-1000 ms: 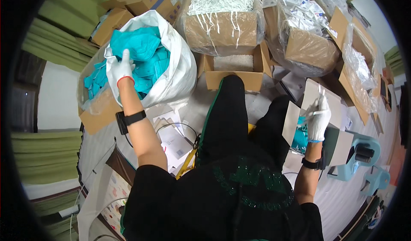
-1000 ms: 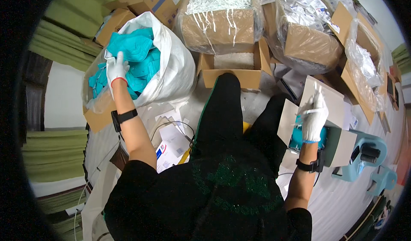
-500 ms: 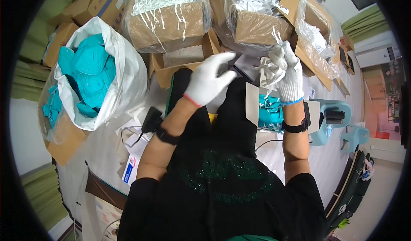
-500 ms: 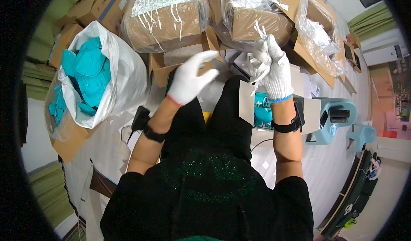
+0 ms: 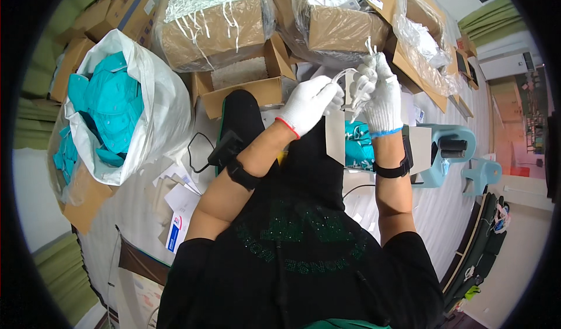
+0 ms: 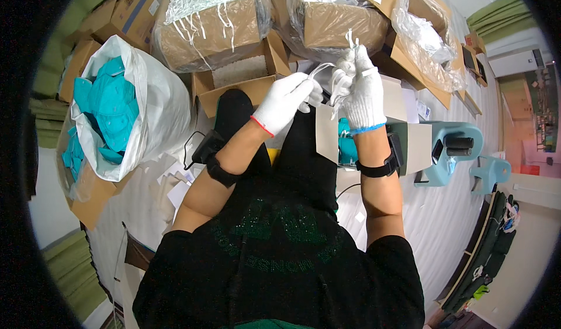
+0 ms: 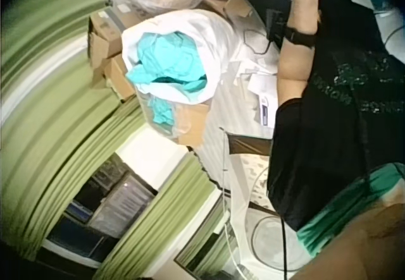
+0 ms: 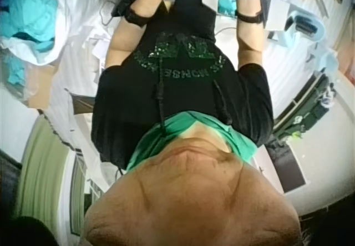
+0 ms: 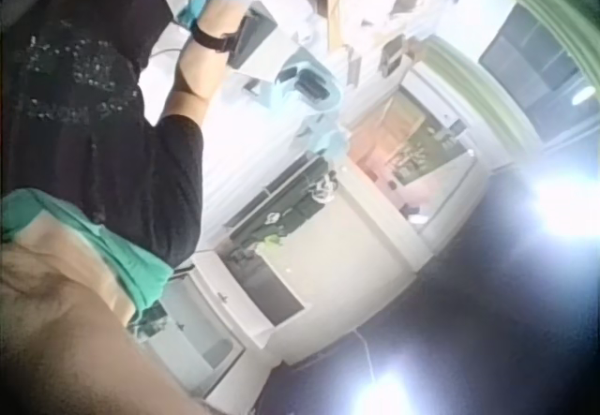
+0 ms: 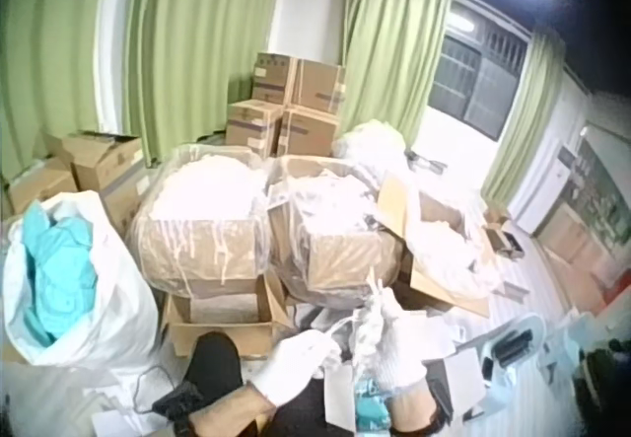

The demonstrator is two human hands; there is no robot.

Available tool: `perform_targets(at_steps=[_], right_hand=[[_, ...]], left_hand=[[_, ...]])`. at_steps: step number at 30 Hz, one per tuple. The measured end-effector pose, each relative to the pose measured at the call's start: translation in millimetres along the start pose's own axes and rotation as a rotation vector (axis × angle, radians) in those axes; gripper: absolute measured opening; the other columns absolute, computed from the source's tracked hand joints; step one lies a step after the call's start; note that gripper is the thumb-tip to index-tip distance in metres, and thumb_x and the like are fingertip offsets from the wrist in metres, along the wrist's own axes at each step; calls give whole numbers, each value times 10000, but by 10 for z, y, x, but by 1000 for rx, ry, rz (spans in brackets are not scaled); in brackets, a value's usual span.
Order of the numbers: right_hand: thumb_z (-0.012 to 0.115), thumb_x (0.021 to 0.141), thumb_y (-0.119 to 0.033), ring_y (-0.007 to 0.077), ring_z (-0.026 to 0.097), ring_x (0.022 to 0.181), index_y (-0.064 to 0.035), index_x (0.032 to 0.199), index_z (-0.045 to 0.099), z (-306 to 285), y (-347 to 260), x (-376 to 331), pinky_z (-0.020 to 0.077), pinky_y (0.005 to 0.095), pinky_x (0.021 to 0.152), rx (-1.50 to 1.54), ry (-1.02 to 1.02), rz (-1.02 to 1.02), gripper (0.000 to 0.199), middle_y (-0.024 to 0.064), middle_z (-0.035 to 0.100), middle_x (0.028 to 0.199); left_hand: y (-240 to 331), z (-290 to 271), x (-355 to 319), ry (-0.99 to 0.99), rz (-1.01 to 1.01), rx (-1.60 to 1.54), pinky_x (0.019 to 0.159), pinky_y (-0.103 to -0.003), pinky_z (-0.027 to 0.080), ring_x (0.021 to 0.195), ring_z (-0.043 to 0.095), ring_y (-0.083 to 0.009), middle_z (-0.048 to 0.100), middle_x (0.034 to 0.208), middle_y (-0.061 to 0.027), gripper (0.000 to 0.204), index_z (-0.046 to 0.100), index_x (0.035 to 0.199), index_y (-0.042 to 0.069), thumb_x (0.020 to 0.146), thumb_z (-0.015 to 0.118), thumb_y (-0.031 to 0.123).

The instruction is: The recorder is sorting and packing green medical masks into boxes and bags while sitting on the floor.

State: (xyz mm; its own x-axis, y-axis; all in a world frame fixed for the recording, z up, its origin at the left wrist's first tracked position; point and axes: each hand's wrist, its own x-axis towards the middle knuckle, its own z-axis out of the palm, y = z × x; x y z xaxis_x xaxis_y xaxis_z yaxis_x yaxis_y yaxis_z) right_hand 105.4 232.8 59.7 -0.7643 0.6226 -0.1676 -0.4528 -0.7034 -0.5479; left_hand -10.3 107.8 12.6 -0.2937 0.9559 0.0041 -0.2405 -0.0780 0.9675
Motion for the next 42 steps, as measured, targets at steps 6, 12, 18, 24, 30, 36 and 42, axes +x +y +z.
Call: perform_targets(at_steps=[6,12,18,24,30,36,42], right_hand=[[527,971,-345,101,399,472,-96,854,535,-11,99,12,315,219,397,-167,184,-159,275,-6,479,645],[482,990,-352,95,448,490,-97,868,539,81,148,-82,357,210,403,-266,341,-251,288,6,511,660],[468,997,-315,91,469,497,-83,886,549,-71,66,-165,370,200,400,-244,311,-229,269,21,553,695],[511,982,-254,116,541,609,-50,930,563,-235,170,-77,452,217,527,-305,317,-464,217,51,593,763],[524,978,-316,103,538,621,-59,984,565,-116,137,-159,465,226,564,-257,273,-343,261,3,543,714],[569,934,-252,86,519,597,-32,928,636,66,163,-475,428,248,494,-1296,69,-254,230,-1,581,719],[646,859,-424,208,580,528,-117,840,731,212,87,-803,437,275,500,-1658,-605,92,319,90,617,646]], left_hand=[[-205,168,46,24,56,8,628,-261,425,670,490,-88,557,721,-50,269,619,919,7,980,482,230],[-192,178,28,53,-11,25,594,-263,413,656,478,-77,537,704,-14,292,614,882,11,976,499,262],[-229,100,-22,16,-53,302,532,-240,378,579,474,-67,534,656,17,257,645,870,40,964,525,247],[-83,174,-178,-44,246,579,620,-344,465,631,593,-250,613,728,-134,231,639,886,31,935,537,232],[73,39,-230,-176,166,711,648,-361,478,707,626,-298,631,771,-148,234,639,886,29,928,528,230],[329,-144,-263,-267,275,825,670,-362,489,733,625,-323,645,796,-147,233,645,879,34,925,534,234],[460,-89,-561,-695,194,1099,650,-416,508,725,615,-345,599,798,-172,232,629,1064,103,934,486,232]])
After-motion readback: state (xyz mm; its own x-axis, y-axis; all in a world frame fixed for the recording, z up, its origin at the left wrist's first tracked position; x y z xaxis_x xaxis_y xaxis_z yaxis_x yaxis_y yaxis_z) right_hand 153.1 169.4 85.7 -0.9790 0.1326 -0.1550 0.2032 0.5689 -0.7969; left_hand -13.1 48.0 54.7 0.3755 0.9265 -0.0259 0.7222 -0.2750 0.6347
